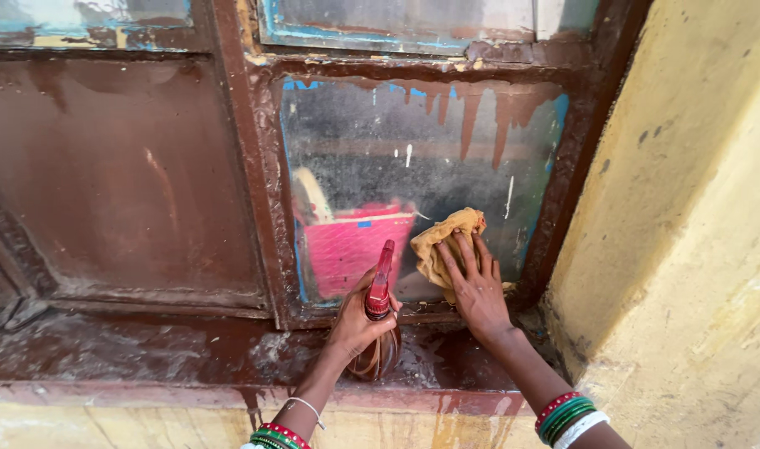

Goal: The person cleans a glass window pane by spraying a liquid from a bottle onto a cloth and wiping the surface, then uses their hands to wipe the glass directly.

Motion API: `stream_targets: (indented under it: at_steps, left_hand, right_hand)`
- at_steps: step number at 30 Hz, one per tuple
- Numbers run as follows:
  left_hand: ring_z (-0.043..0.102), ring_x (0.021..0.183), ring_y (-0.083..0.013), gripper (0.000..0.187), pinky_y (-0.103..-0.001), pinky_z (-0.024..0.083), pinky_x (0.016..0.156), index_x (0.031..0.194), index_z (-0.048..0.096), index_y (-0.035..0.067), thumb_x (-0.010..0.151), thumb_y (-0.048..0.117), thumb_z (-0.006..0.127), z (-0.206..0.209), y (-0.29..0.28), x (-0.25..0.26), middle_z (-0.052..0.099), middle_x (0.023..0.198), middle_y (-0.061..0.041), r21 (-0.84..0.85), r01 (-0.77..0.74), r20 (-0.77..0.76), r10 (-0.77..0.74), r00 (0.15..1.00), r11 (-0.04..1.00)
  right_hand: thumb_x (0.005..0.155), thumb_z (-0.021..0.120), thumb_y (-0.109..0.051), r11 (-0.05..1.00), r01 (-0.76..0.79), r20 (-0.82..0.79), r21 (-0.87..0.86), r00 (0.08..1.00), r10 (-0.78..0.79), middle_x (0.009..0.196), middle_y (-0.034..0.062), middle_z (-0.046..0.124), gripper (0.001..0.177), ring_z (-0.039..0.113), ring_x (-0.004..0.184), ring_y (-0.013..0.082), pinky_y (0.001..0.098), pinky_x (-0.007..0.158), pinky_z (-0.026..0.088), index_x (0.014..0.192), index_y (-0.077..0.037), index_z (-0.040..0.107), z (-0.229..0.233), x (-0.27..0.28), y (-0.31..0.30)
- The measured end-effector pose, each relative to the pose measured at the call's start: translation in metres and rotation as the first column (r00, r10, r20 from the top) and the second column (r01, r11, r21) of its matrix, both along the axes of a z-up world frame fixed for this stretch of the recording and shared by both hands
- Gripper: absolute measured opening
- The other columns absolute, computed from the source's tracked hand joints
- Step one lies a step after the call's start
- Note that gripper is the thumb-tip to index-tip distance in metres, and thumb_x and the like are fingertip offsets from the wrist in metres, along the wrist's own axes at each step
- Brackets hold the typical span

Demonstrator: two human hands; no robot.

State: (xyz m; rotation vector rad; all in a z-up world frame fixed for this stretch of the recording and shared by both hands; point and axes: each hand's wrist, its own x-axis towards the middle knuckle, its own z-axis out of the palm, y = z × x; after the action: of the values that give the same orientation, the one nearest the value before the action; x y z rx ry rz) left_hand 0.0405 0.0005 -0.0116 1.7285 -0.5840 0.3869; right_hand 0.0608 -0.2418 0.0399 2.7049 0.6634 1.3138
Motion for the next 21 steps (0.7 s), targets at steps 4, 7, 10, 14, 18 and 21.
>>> stream_targets:
  at_steps: [4,7,10,14,18,21]
  left_hand:
    - [0.075,0.096,-0.0188,0.077,-0.037,0.059,0.103,0.147,0.052,0.023,0.075,0.008,0.077,0.008,-0.002,-0.003,0.072,0.111,-0.012,0.063,0.017,-0.031,-0.015,0.999,0.998]
    - [0.078,0.094,-0.0172,0.028,-0.037,0.057,0.103,0.100,0.068,0.009,0.078,0.021,0.080,0.016,-0.002,-0.014,0.055,0.140,0.002,0.103,-0.151,-0.034,0.155,0.987,0.983]
    - [0.078,0.105,-0.0180,0.042,-0.038,0.044,0.118,0.111,0.065,0.012,0.081,0.036,0.081,0.017,0.001,-0.023,0.059,0.140,-0.001,0.188,-0.144,-0.017,0.149,0.989,0.972]
    - [0.047,0.142,-0.0228,0.036,-0.048,0.034,0.117,0.101,0.074,0.010,0.080,0.038,0.081,0.015,-0.005,-0.024,0.036,0.161,-0.003,0.253,-0.284,0.043,0.283,0.958,0.925]
    - [0.045,0.144,-0.0294,0.067,-0.051,0.036,0.119,0.139,0.059,0.005,0.082,0.035,0.079,0.006,-0.010,-0.028,0.040,0.158,-0.006,0.100,-0.389,0.175,0.369,0.913,0.916]
    - [0.047,0.142,-0.0264,0.052,-0.048,0.036,0.119,0.124,0.067,0.006,0.080,0.033,0.077,0.007,-0.012,-0.025,0.035,0.162,-0.004,0.180,-0.408,0.036,0.408,0.912,0.895]
  right_hand:
    - [0.079,0.069,-0.007,1.000,-0.013,-0.052,-0.024,0.999,0.011,0.164,0.0144,0.020,0.093,0.020,0.151,0.0416,0.0592,0.116,0.029,0.159,-0.021,0.025,-0.001,-0.004,0.002]
    - [0.077,0.071,-0.015,1.000,-0.002,-0.154,-0.009,0.988,0.001,0.166,0.0155,0.015,0.096,0.013,0.151,0.0416,0.0602,0.120,0.019,0.160,-0.019,0.023,0.004,-0.012,0.009]
    - [0.077,0.071,-0.023,0.999,-0.025,-0.205,0.043,0.978,0.033,0.167,0.0175,0.014,0.097,0.009,0.153,0.0428,0.0616,0.120,0.010,0.161,-0.018,0.021,0.002,-0.018,0.014]
    - [0.084,0.064,-0.021,1.000,-0.031,-0.050,0.000,0.998,0.031,0.163,0.0192,0.020,0.083,0.012,0.151,0.0429,0.0607,0.120,0.009,0.157,-0.015,0.024,-0.014,-0.007,0.012]
    - [0.085,0.061,-0.016,0.998,0.042,0.030,-0.049,0.999,-0.041,0.165,0.0153,0.021,0.081,0.012,0.153,0.0402,0.0598,0.122,0.013,0.158,-0.018,0.026,-0.023,0.007,0.010]
    - [0.078,0.063,-0.011,0.987,-0.139,0.070,0.081,0.989,0.134,0.159,0.0146,0.029,0.083,0.025,0.146,0.0419,0.0618,0.114,0.022,0.154,-0.020,0.031,-0.018,-0.001,0.005]
